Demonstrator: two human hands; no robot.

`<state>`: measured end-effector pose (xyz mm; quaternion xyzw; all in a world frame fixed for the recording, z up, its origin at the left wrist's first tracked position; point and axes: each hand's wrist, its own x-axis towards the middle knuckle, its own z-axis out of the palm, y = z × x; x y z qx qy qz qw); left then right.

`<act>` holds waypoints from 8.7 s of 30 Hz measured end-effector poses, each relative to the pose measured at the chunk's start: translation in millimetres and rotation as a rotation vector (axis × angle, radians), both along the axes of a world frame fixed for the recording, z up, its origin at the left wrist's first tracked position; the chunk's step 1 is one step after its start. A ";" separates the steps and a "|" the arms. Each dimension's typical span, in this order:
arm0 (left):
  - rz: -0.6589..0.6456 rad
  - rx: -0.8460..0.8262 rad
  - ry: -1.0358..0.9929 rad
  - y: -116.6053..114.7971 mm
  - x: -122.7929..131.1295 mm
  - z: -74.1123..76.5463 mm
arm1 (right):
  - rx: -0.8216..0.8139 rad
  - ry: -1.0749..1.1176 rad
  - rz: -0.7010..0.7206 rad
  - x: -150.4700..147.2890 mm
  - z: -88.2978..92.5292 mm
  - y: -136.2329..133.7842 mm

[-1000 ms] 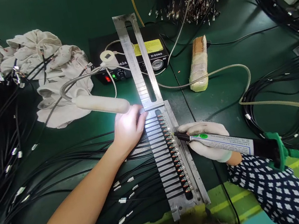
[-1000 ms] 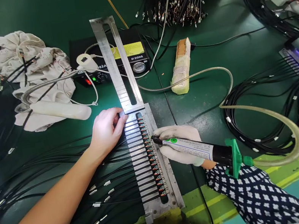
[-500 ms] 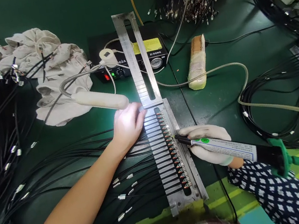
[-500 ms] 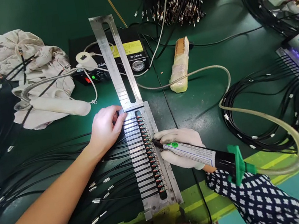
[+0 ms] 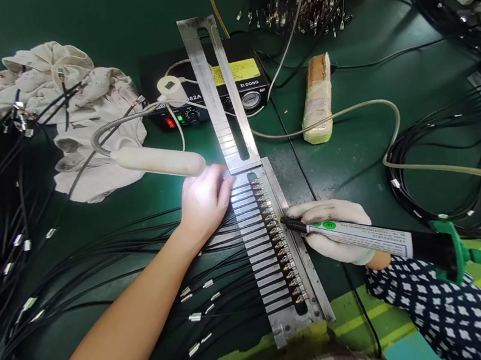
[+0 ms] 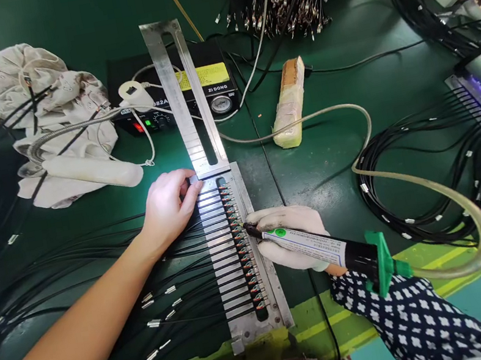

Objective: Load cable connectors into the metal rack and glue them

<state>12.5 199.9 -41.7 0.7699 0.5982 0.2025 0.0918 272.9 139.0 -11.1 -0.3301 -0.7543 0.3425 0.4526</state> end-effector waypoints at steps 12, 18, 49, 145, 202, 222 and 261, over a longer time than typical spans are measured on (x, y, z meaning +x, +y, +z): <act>-0.008 0.008 -0.002 0.3 -1.9 -2.2 | -0.005 -0.007 -0.011 2.9 -2.4 -1.6; -0.001 0.004 0.000 -0.1 -1.1 -1.4 | -0.022 -0.018 -0.018 0.9 2.5 -1.1; -0.001 0.013 0.022 -0.2 -2.1 -2.9 | 0.033 0.024 0.018 4.0 -3.1 -7.5; 0.017 -0.012 0.000 0.6 -1.2 -2.5 | 0.057 0.031 0.050 9.2 -5.5 -17.2; 0.019 -0.001 0.008 0.6 -0.7 -3.5 | 0.039 0.036 0.063 12.4 -6.8 -28.7; 0.021 -0.014 0.010 0.5 -0.9 -3.1 | 0.043 0.034 0.043 10.3 -4.6 -25.5; 0.029 0.006 0.022 -0.8 -0.5 -3.8 | 0.093 -0.018 0.070 15.0 -10.1 -40.2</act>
